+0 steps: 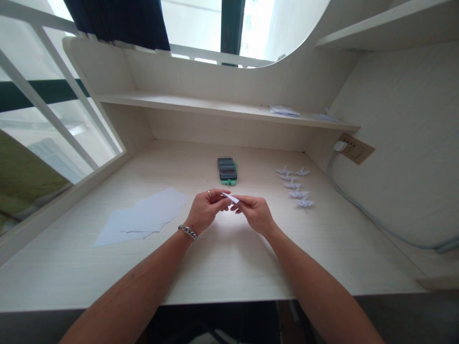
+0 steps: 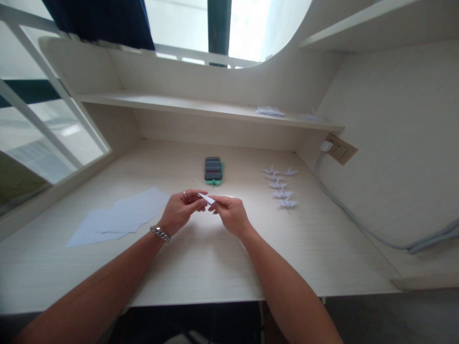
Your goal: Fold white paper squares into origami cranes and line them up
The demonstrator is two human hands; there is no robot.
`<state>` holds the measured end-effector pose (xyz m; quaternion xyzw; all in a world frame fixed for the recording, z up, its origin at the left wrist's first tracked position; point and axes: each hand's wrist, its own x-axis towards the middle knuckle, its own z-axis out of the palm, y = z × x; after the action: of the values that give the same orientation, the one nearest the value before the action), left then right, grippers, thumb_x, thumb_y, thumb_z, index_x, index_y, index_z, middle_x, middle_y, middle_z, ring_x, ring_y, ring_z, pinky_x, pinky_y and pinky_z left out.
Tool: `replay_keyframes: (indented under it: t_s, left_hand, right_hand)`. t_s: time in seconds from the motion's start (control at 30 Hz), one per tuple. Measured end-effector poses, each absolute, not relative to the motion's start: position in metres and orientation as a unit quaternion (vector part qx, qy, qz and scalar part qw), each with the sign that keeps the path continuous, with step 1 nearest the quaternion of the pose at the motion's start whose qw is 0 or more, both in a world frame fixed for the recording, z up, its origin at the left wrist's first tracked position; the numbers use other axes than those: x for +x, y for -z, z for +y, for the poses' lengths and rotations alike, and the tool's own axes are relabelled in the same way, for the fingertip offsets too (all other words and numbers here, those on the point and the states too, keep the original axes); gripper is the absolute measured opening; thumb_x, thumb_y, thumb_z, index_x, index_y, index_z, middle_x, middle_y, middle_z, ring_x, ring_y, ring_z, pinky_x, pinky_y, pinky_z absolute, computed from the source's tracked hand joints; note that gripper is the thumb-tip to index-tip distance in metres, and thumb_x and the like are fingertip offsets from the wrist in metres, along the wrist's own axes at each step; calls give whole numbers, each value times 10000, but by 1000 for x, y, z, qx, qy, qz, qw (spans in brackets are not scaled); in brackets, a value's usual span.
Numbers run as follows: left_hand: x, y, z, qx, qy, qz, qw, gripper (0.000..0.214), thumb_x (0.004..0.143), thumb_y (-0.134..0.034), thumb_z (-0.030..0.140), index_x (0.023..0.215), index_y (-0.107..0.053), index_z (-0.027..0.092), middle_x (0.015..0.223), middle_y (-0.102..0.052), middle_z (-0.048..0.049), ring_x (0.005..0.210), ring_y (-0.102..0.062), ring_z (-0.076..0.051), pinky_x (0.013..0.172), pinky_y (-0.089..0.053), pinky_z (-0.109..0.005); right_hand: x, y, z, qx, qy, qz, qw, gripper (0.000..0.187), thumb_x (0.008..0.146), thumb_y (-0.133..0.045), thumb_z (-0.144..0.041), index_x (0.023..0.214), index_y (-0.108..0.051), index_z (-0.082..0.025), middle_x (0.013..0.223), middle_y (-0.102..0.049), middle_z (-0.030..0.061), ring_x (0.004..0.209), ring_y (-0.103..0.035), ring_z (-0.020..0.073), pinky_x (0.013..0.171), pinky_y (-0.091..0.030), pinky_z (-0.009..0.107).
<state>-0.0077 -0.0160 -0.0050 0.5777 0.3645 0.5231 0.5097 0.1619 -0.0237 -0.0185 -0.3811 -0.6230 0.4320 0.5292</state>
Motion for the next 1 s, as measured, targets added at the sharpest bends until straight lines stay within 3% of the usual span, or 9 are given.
replay_keyframes:
  t_s: [1.0]
  left_hand:
    - [-11, 2, -17, 604, -510, 358, 498, 350, 680, -797, 333, 961, -717, 141, 692, -694, -33, 586, -614, -125, 574, -520, -255]
  right_hand:
    - [163, 16, -26, -371, -439, -624, 529, 242, 804, -649, -302, 1000, -761, -216, 752, -739, 35, 650, -680, 151, 611, -568, 286]
